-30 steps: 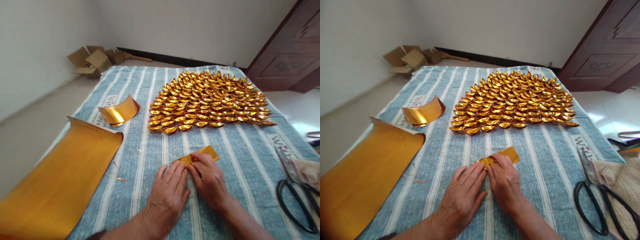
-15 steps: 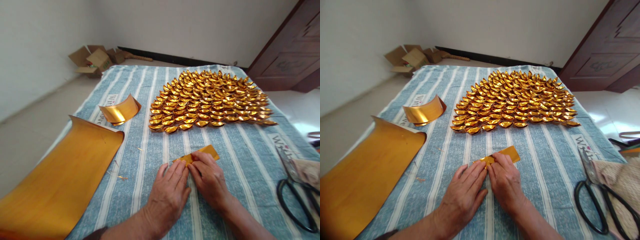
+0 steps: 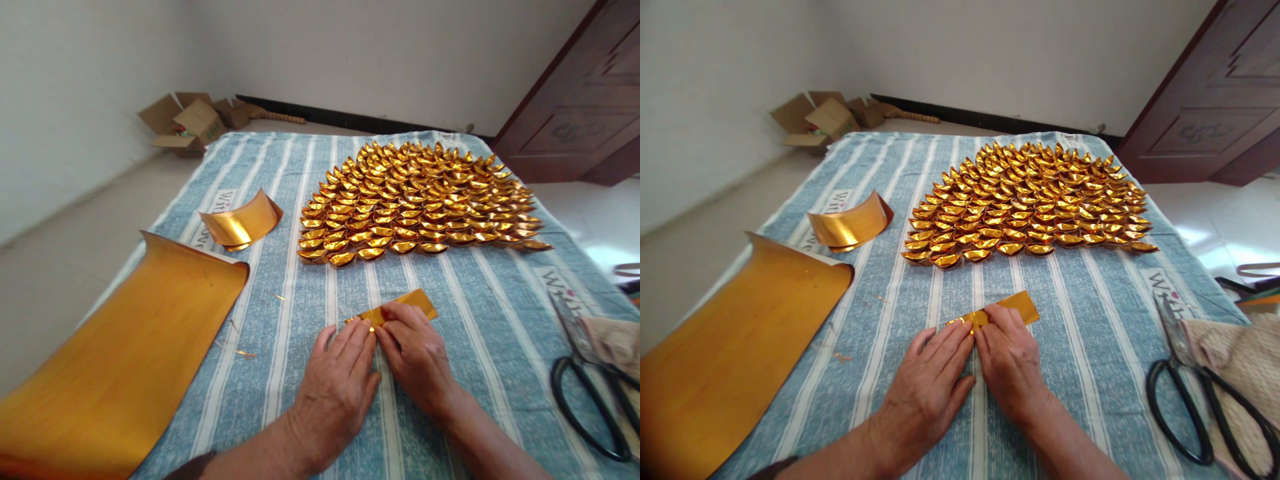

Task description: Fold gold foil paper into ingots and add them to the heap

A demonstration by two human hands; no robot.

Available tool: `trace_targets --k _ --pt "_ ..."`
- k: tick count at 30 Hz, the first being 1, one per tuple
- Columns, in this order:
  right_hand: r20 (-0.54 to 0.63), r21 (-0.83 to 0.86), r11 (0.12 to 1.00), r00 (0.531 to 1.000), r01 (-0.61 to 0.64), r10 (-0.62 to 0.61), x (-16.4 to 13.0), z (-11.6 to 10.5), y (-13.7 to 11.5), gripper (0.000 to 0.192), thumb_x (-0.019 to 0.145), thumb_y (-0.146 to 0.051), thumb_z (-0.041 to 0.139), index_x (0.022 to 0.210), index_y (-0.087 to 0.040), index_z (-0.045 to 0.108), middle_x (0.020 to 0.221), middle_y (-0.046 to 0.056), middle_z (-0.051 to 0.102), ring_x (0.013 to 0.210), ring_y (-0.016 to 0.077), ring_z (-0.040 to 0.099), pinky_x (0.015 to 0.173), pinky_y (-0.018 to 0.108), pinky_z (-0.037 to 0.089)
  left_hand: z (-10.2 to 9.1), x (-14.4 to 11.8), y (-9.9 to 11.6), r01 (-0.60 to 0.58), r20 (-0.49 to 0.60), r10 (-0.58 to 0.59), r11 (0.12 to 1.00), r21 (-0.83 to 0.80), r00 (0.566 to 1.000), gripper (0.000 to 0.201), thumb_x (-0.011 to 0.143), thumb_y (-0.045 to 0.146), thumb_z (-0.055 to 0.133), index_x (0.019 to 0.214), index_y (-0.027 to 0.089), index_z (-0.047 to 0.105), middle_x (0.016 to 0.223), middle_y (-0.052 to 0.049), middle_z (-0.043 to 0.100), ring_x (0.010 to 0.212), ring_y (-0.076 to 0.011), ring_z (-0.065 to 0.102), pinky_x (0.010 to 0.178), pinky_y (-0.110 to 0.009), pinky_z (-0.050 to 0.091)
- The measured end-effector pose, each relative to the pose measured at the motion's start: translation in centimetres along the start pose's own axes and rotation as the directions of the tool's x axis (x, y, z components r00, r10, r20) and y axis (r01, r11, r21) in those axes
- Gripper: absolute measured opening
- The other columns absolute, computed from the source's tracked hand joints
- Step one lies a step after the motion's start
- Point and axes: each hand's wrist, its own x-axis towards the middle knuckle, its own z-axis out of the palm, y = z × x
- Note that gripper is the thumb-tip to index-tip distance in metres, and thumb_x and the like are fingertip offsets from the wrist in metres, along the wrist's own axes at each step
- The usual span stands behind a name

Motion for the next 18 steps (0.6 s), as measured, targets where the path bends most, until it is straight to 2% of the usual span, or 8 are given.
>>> trace_targets --k 18 --pt "0.000 -0.006 1.000 1.000 0.008 -0.008 -0.03 0.00 0.06 0.032 0.093 -0.013 0.045 0.066 -0.017 0.062 0.094 0.011 0.066 0.090 0.0210 0.058 0.078 0.036 0.050 0.01 0.00 0.10 0.010 0.000 -0.010 1.000 -0.003 1.000 0.035 0.094 0.025 0.044 0.121 0.007 0.058 0.127 -0.015 0.061 0.119 -0.0300 0.054 0.095 -0.051 0.042"
